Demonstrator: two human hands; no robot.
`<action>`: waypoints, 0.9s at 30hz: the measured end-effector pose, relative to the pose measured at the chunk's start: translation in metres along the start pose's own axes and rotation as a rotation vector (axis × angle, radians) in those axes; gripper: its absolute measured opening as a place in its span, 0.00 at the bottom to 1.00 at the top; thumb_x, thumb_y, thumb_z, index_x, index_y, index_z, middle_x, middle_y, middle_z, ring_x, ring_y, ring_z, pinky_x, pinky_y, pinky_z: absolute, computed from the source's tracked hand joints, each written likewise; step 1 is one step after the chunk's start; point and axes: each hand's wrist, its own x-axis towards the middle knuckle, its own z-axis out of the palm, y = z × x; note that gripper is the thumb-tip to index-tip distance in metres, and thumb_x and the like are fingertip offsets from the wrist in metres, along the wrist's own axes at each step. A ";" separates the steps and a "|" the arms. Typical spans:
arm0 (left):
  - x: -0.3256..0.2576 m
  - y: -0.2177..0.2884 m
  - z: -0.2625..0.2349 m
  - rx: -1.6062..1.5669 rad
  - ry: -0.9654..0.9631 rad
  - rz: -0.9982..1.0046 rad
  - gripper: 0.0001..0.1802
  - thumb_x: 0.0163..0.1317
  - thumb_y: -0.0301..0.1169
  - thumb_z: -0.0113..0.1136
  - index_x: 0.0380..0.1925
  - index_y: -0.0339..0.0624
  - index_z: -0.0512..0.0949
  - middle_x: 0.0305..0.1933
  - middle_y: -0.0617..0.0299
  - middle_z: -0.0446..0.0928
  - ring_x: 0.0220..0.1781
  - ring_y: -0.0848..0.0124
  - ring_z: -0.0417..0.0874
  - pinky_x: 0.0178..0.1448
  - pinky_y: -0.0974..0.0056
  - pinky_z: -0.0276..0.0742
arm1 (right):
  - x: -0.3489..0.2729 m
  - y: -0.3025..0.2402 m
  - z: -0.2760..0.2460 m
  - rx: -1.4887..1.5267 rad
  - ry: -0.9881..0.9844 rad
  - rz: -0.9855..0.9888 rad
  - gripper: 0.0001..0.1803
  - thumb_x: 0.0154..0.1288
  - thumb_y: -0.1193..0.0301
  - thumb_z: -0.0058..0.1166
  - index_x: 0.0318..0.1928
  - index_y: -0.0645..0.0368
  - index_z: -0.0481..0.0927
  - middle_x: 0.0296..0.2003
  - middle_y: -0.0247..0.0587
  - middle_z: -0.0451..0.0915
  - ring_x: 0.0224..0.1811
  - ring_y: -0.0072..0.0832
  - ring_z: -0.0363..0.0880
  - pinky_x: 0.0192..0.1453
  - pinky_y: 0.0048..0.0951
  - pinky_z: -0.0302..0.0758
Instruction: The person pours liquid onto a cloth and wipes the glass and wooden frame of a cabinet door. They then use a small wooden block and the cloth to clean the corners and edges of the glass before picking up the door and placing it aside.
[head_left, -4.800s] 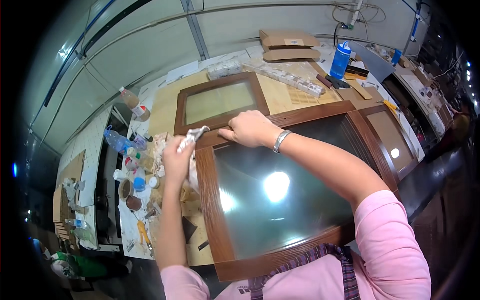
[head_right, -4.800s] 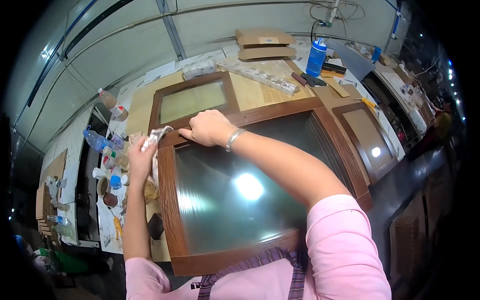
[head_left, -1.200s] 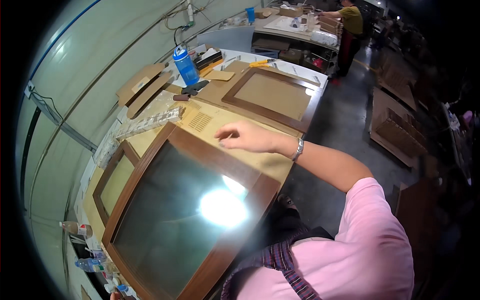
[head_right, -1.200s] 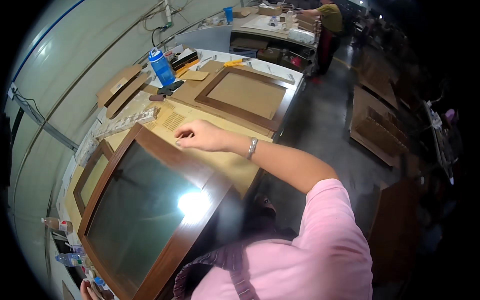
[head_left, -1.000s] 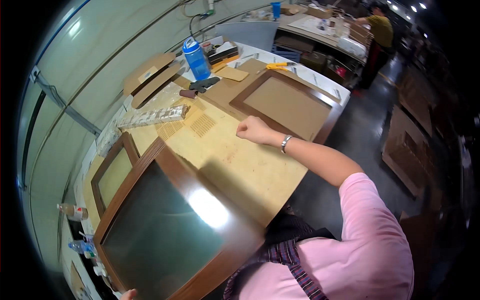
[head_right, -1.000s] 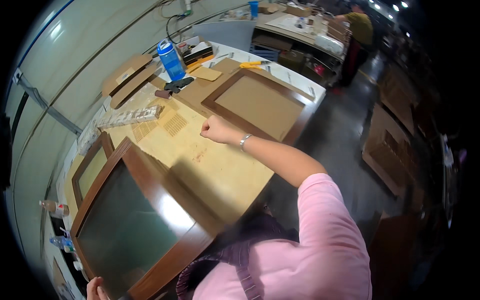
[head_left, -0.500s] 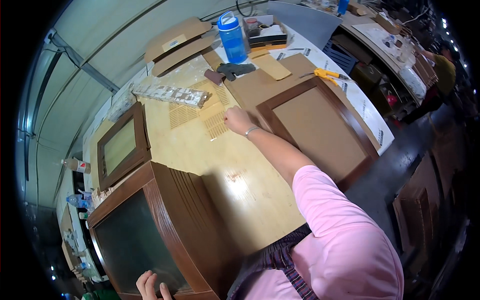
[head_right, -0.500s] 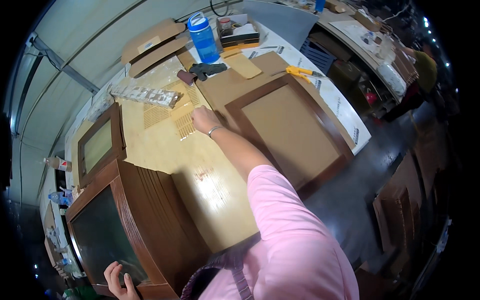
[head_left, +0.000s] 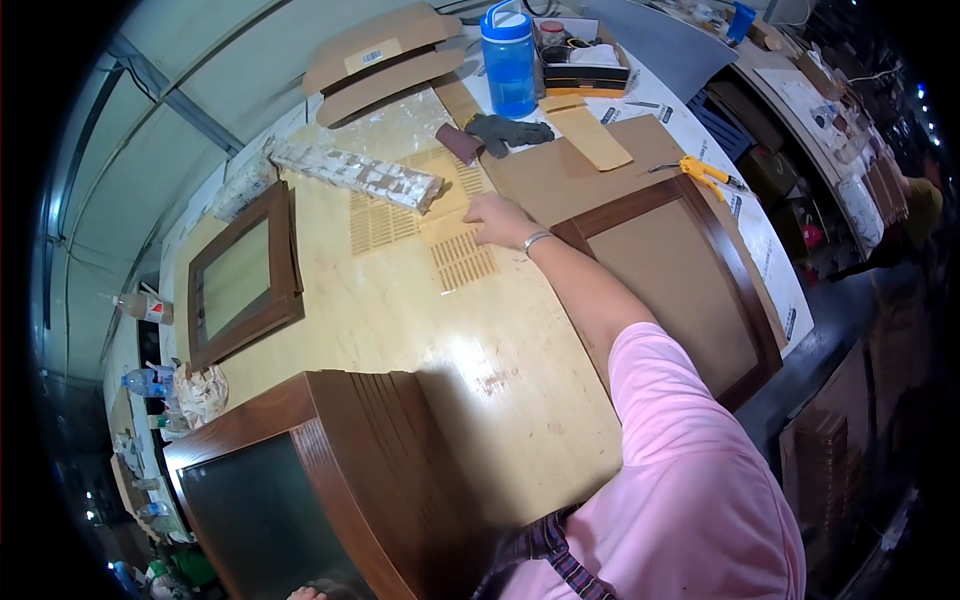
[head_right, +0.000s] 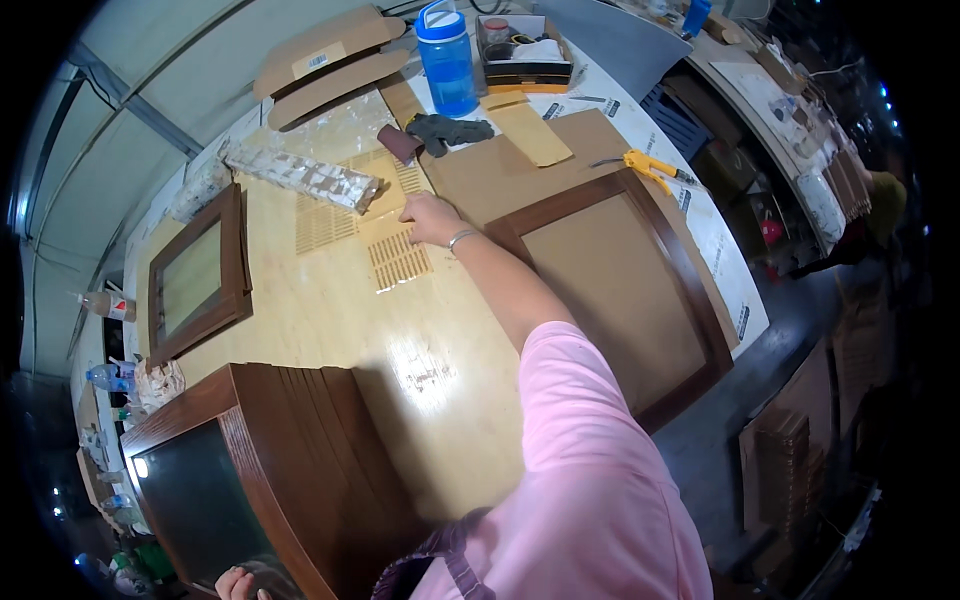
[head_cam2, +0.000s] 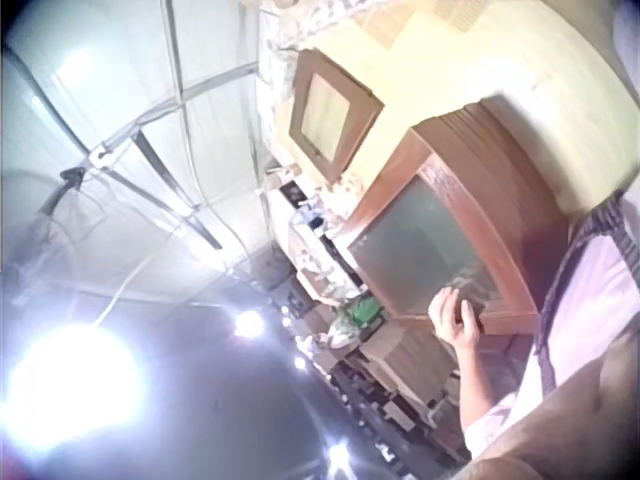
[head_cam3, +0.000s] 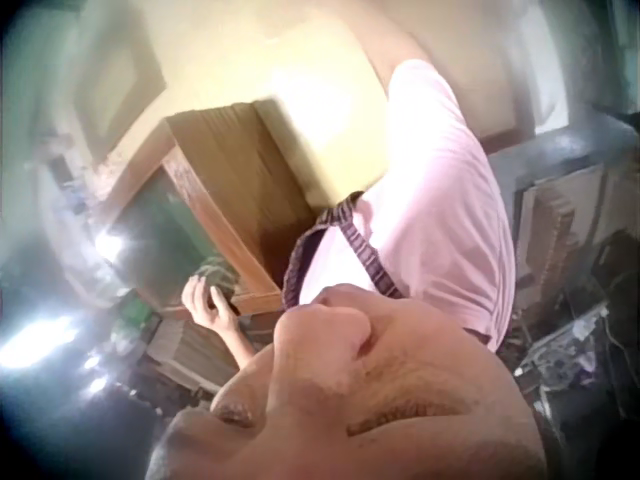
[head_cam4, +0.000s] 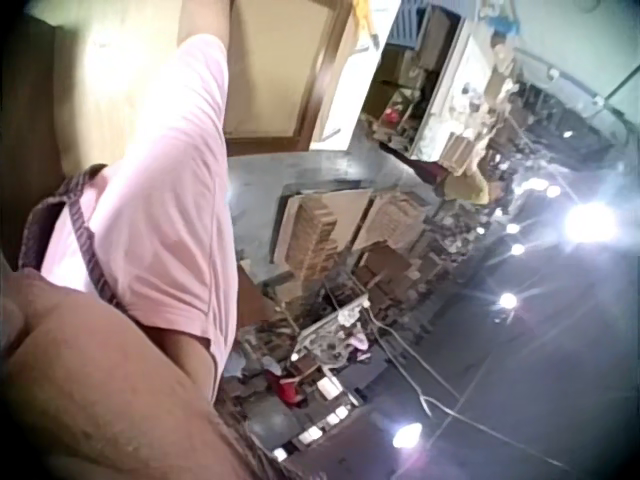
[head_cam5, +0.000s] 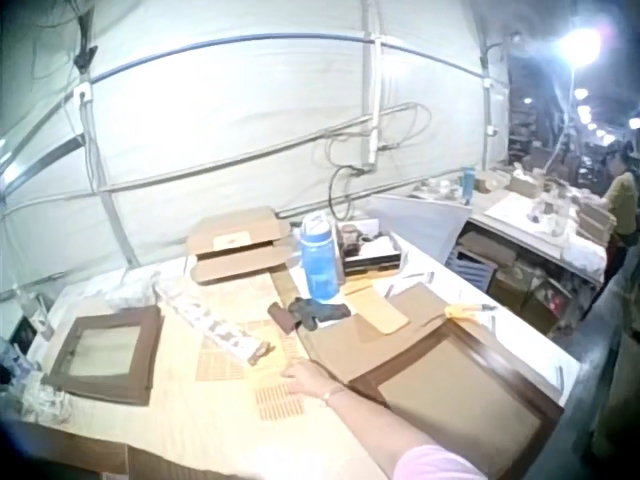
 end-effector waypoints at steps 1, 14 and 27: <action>0.001 -0.001 0.002 -0.011 -0.004 0.000 0.12 0.61 0.23 0.62 0.45 0.33 0.81 0.52 0.45 0.79 0.53 0.49 0.80 0.59 0.50 0.77 | -0.001 0.004 -0.001 0.027 -0.028 0.008 0.19 0.47 0.68 0.71 0.41 0.61 0.86 0.43 0.45 0.79 0.54 0.42 0.75 0.60 0.39 0.73; 0.004 -0.008 0.007 0.017 -0.019 -0.031 0.13 0.64 0.25 0.62 0.48 0.32 0.80 0.53 0.44 0.78 0.54 0.49 0.79 0.56 0.52 0.77 | 0.000 -0.001 -0.011 0.069 -0.064 0.080 0.15 0.47 0.71 0.72 0.38 0.60 0.86 0.40 0.41 0.80 0.49 0.39 0.78 0.53 0.37 0.76; 0.005 -0.006 0.005 0.040 -0.030 0.005 0.14 0.65 0.26 0.61 0.49 0.32 0.79 0.53 0.44 0.78 0.54 0.49 0.79 0.58 0.51 0.76 | 0.016 -0.005 0.003 -0.075 0.038 0.120 0.07 0.49 0.78 0.60 0.25 0.51 0.88 0.31 0.44 0.85 0.38 0.42 0.85 0.42 0.42 0.80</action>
